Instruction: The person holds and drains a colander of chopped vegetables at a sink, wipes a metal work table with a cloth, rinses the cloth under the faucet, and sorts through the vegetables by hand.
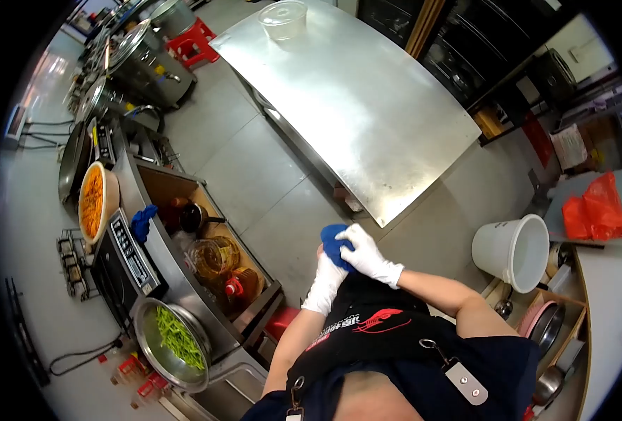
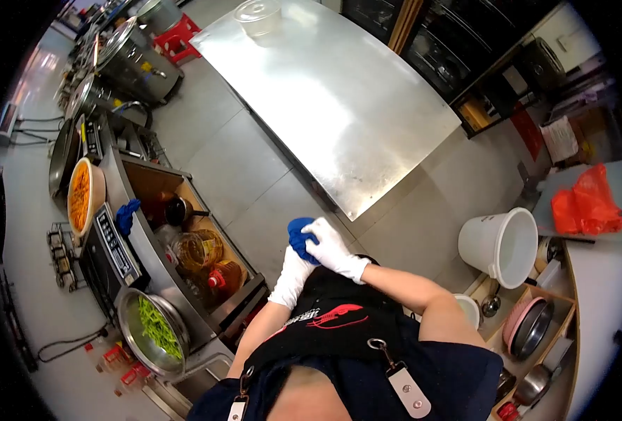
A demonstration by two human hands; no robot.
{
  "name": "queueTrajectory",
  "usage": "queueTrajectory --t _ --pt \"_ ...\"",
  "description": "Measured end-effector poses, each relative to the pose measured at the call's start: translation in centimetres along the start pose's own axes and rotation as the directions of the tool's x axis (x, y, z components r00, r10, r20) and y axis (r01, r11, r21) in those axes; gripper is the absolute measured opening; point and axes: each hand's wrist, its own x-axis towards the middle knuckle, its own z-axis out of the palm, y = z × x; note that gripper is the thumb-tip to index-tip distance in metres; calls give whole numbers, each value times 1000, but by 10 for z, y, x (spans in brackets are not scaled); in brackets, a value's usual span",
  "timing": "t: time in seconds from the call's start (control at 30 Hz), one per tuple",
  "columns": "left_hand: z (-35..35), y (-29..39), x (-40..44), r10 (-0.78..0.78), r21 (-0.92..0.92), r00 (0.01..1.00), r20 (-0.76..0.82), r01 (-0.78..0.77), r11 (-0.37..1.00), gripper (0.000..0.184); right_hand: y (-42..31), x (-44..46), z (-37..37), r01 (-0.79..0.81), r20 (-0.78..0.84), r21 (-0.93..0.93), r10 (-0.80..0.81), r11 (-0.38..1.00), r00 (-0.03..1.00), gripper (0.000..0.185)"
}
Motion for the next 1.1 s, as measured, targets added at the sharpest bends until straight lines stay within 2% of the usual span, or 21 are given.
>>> queueTrajectory --t 0.03,0.1,0.13,0.17,0.2,0.23,0.27,0.33,0.43,0.47,0.5,0.6,0.67,0.7,0.73,0.77,0.8,0.83,0.93,1.0,1.1 --pt "32 2 -9 310 580 939 147 -336 742 35 -4 9 -12 91 -11 -12 -91 996 996 23" --pt "52 -2 11 432 874 799 418 -484 48 29 -5 33 -37 207 29 -110 -205 972 978 22" --pt "53 -9 27 450 828 794 410 -531 183 27 0 48 -51 237 75 -192 -227 952 971 22" --pt "45 -20 54 365 498 882 299 -470 729 25 9 61 -60 203 84 -233 -188 951 979 22" --pt "36 -28 85 240 -23 940 244 -242 970 23 24 74 -69 171 91 -276 -152 946 984 22" --pt "28 -35 109 184 -287 953 240 -112 951 21 69 86 -68 194 59 -361 -185 912 981 21" --pt "46 -39 104 197 -140 973 -117 -213 967 20 64 88 -75 166 88 -273 -147 948 985 22" --pt "46 -39 104 205 -95 977 -57 -209 973 22 73 77 -62 197 51 -359 -191 912 980 21" --pt "18 -47 91 196 -153 978 75 -183 971 31 76 43 -35 231 51 -251 -225 940 973 20" --pt "7 -58 86 295 -120 951 95 -283 952 28 70 32 -27 214 40 -217 -211 952 977 19" --pt "4 -61 68 223 -200 974 31 -213 956 28 69 21 -19 225 1 -141 -227 964 974 18" --pt "-36 -73 9 115 -289 988 -108 -141 947 28 91 -22 17 -44 261 64 26 997 965 24" --pt "-71 -82 -32 317 -300 948 32 -294 908 26 64 -41 39 -108 470 56 69 993 880 25" --pt "-79 -80 -57 345 -415 937 -64 -339 844 26 51 -49 54 -66 560 41 31 997 828 27" --pt "-78 -74 -90 360 -385 895 -263 -440 811 28 34 -58 72 -50 624 54 6 997 782 27" --pt "-76 -72 -121 498 -213 759 -419 -615 759 29 19 -67 92 -15 689 117 -70 993 722 27" --pt "-97 -75 -146 563 -199 699 -441 -688 698 29 6 -78 112 6 741 174 -135 985 657 27" --pt "-117 -77 -171 623 -184 633 -460 -754 631 30 0 -92 139 -178 833 197 -69 964 549 26" --pt "-200 -95 -238 749 -260 487 -449 -873 412 30 -77 -141 194 15 913 274 -265 962 310 25" --pt "-142 -75 -306 650 -303 391 -651 -920 250 35 -128 -154 206 55 919 364 -368 930 138 27" --pt "-139 -64 -421 751 217 7 -660 -955 199 32 -198 -203 265 -28 867 492 -493 870 -68 29"
